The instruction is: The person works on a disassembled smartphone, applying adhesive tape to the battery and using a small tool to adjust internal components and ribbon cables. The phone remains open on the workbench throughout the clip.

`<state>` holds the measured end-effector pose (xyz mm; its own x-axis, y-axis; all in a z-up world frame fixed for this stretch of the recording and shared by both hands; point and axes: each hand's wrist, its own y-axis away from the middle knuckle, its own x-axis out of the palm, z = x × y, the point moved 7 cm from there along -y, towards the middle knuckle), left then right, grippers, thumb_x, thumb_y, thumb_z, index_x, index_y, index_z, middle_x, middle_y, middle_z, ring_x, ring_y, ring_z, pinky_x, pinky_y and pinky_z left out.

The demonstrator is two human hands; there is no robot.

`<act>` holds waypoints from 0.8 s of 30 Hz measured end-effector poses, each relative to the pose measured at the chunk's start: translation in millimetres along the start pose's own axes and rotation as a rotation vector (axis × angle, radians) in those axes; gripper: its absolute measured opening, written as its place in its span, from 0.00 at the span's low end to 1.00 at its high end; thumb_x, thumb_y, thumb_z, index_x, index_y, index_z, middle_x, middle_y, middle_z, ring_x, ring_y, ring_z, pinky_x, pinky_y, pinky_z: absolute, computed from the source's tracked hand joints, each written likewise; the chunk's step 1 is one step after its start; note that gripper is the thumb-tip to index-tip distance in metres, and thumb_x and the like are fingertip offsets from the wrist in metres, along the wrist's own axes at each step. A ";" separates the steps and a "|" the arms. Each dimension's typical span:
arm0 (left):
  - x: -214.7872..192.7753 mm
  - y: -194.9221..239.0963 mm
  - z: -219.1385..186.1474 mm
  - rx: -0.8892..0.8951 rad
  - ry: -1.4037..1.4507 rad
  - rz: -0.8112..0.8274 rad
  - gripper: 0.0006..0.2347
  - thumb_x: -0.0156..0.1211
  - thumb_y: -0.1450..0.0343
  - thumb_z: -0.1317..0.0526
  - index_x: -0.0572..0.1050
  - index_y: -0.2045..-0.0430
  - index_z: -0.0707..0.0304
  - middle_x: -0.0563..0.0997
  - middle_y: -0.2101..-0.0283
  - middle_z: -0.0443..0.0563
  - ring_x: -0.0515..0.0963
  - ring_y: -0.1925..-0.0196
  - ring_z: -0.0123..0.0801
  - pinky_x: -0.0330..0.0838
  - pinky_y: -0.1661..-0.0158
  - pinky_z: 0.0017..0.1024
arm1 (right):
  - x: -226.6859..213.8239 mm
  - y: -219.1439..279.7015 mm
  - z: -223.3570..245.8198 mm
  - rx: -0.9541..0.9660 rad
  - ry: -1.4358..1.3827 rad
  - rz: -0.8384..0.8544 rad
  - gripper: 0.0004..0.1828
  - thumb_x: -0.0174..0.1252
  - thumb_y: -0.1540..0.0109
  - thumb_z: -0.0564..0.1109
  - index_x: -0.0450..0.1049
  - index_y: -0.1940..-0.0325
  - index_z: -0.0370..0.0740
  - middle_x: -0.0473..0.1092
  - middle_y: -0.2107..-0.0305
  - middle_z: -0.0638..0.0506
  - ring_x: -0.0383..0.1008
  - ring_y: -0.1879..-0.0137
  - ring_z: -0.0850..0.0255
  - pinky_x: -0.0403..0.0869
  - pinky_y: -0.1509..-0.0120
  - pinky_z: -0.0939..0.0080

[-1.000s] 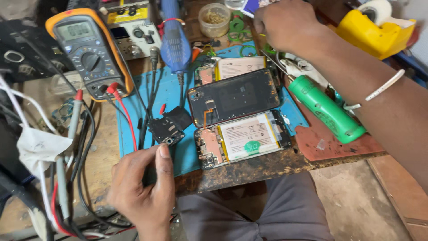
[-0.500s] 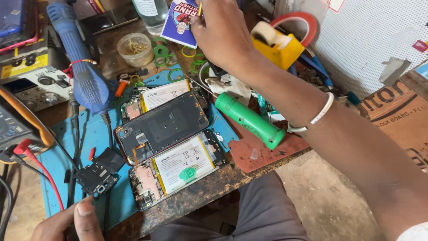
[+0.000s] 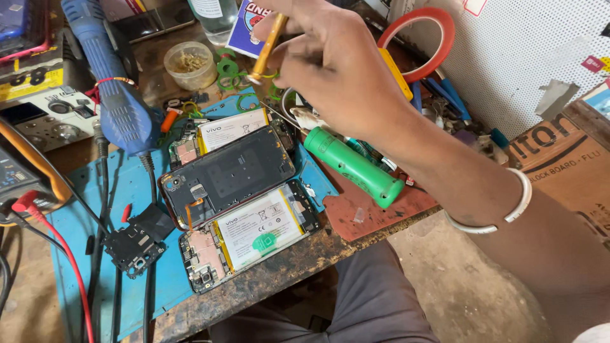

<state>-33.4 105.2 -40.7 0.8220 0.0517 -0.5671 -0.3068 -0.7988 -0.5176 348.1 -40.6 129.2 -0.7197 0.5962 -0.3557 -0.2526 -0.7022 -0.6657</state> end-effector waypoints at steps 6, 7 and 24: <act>6.2 -0.7 -88.9 0.274 0.351 0.144 0.20 0.68 0.35 0.67 0.73 0.49 0.73 0.77 0.46 0.63 0.79 0.44 0.44 0.73 0.39 0.37 | 12.1 9.7 2.2 -0.078 -0.024 -0.029 0.09 0.56 0.26 0.37 0.73 0.42 0.31 0.77 0.56 0.48 0.80 0.51 0.68 0.80 0.46 0.68; 13.1 3.9 -103.9 0.276 0.274 0.155 0.19 0.70 0.36 0.67 0.75 0.51 0.72 0.79 0.47 0.62 0.80 0.44 0.43 0.73 0.40 0.35 | 14.8 6.3 -2.6 -0.007 -0.029 -0.049 0.10 0.56 0.25 0.41 0.75 0.42 0.33 0.77 0.59 0.50 0.80 0.55 0.69 0.81 0.51 0.68; 13.1 -1.4 -106.0 -0.018 0.502 0.115 0.14 0.65 0.31 0.70 0.78 0.52 0.73 0.79 0.47 0.58 0.78 0.43 0.34 0.70 0.42 0.28 | 89.9 25.4 -30.7 0.253 0.023 0.396 0.13 0.57 0.32 0.49 0.74 0.54 0.35 0.77 0.71 0.53 0.81 0.64 0.69 0.80 0.59 0.67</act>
<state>28.7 43.5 20.5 0.9137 -0.3278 -0.2401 -0.4043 -0.7927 -0.4564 296.8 7.1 60.2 -0.7785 0.2695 -0.5668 -0.1133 -0.9486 -0.2954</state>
